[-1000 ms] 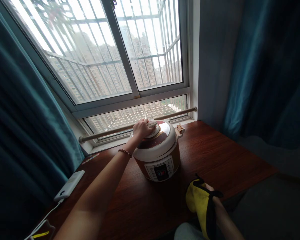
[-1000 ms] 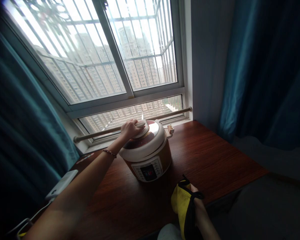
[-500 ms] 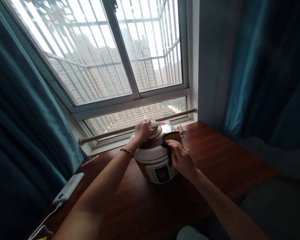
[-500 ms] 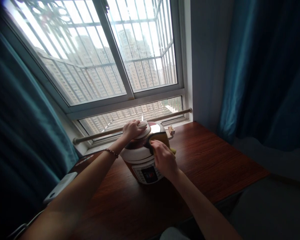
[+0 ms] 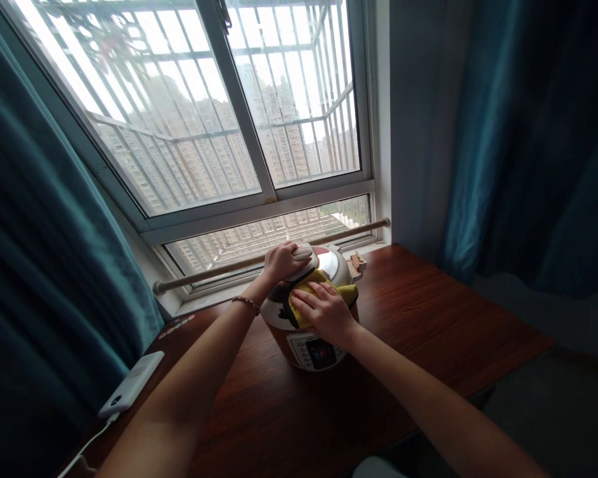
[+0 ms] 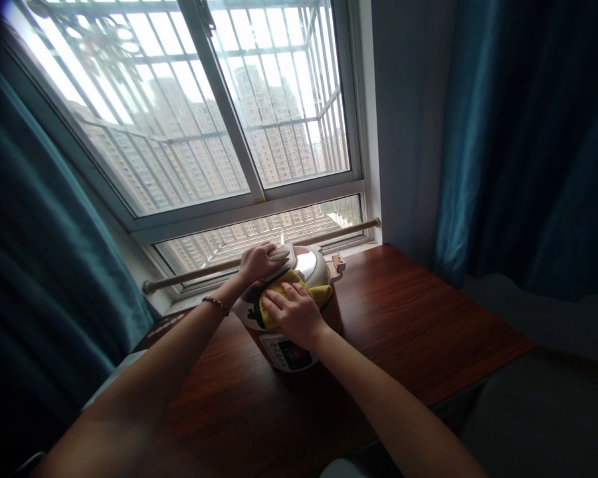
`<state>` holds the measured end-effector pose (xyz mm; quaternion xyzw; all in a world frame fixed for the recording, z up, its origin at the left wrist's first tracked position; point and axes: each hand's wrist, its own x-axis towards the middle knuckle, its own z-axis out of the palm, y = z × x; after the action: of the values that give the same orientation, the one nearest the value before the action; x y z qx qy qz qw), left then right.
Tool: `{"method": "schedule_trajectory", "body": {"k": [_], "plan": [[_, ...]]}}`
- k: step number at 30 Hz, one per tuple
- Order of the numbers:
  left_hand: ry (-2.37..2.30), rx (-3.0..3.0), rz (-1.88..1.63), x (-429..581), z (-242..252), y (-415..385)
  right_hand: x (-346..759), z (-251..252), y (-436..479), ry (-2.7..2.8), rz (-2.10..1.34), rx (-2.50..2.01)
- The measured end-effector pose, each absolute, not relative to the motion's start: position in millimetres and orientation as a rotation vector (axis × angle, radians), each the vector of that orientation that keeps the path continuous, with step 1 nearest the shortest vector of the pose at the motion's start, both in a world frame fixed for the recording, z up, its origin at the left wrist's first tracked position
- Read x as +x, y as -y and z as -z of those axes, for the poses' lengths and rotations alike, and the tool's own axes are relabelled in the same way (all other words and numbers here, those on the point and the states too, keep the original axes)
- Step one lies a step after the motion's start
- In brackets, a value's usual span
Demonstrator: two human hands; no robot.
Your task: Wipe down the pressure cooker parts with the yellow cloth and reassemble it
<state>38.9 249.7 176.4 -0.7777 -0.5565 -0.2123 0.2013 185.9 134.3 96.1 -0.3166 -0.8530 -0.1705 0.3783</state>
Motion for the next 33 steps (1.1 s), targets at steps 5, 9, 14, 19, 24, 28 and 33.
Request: {"method": "schedule_trajectory", "body": {"k": [5, 9, 14, 19, 24, 28, 33], "plan": [[1.522, -2.215, 0.611, 33, -176, -254, 174, -95, -137, 2.155, 0.471, -0.818], [1.525, -2.221, 0.591, 32, -175, -255, 171, -90, -138, 2.138, 0.451, -0.810], [1.547, -2.192, 0.545, 34, -176, -254, 175, -89, -136, 2.132, 0.417, -0.792], [1.503, -2.226, 0.516, 44, -179, -260, 189, -91, -136, 2.149, 0.350, -0.801], [1.462, -2.258, 0.522, 54, -179, -265, 197, -88, -134, 2.119, 0.296, -0.843], [1.436, -2.278, 0.551, 47, -178, -263, 189, -87, -132, 2.094, 0.353, -0.827], [1.414, -2.277, 0.621, 32, -176, -265, 176, -86, -136, 2.091, 0.439, -0.758]]}}
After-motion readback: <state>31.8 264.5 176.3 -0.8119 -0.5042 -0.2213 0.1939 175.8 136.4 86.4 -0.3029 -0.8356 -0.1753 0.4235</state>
